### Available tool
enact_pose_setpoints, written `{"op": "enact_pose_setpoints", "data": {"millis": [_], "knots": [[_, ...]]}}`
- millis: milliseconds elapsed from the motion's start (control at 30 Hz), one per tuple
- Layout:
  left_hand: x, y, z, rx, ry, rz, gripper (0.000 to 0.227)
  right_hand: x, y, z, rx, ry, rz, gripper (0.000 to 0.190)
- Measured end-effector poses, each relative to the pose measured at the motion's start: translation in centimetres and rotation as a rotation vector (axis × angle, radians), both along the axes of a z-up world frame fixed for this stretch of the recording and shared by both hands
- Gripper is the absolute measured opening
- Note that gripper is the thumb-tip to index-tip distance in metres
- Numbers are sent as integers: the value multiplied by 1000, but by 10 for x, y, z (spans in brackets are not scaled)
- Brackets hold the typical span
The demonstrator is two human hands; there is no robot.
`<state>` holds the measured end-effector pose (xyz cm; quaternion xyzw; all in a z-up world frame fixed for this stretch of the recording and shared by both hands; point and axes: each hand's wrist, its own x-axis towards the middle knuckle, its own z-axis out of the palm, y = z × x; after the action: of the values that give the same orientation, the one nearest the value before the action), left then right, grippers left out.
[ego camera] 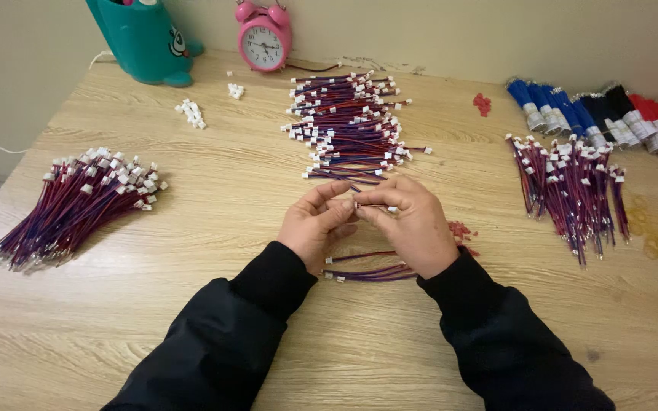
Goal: The person assembles wire harnesses by hand, inserting small white plastic connectors onto the ends of short, multi-colored wires. The person repeatedly picks up wires and connectors from piles on the table, attaches them, and places the finished harnesses into a growing stack.
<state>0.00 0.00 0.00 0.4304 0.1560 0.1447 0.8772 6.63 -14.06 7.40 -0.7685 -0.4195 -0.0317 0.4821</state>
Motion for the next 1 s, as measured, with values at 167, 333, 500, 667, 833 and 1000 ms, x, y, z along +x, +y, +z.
{"op": "enact_pose_setpoints", "data": {"millis": [167, 333, 500, 667, 833, 1000], "knots": [[2, -2, 1, -26, -14, -5, 40, 0, 0, 3, 1, 89, -11, 18], [2, -1, 1, -10, -11, 3, 39, 0, 0, -3, -10, 226, -31, 21], [3, 0, -3, -15, -28, 9, 38, -3, -1, -5, 24, 55, -57, 16], [4, 1, -11, 21, -21, 6, 37, -12, 0, 0, 63, 10, -30, 13], [5, -1, -16, 86, -17, 24, 35, -13, -2, -3, 53, -30, -47, 15], [8, 6, -15, 1, -49, 2, 37, -11, -4, 2, 35, -59, 59, 15]]}}
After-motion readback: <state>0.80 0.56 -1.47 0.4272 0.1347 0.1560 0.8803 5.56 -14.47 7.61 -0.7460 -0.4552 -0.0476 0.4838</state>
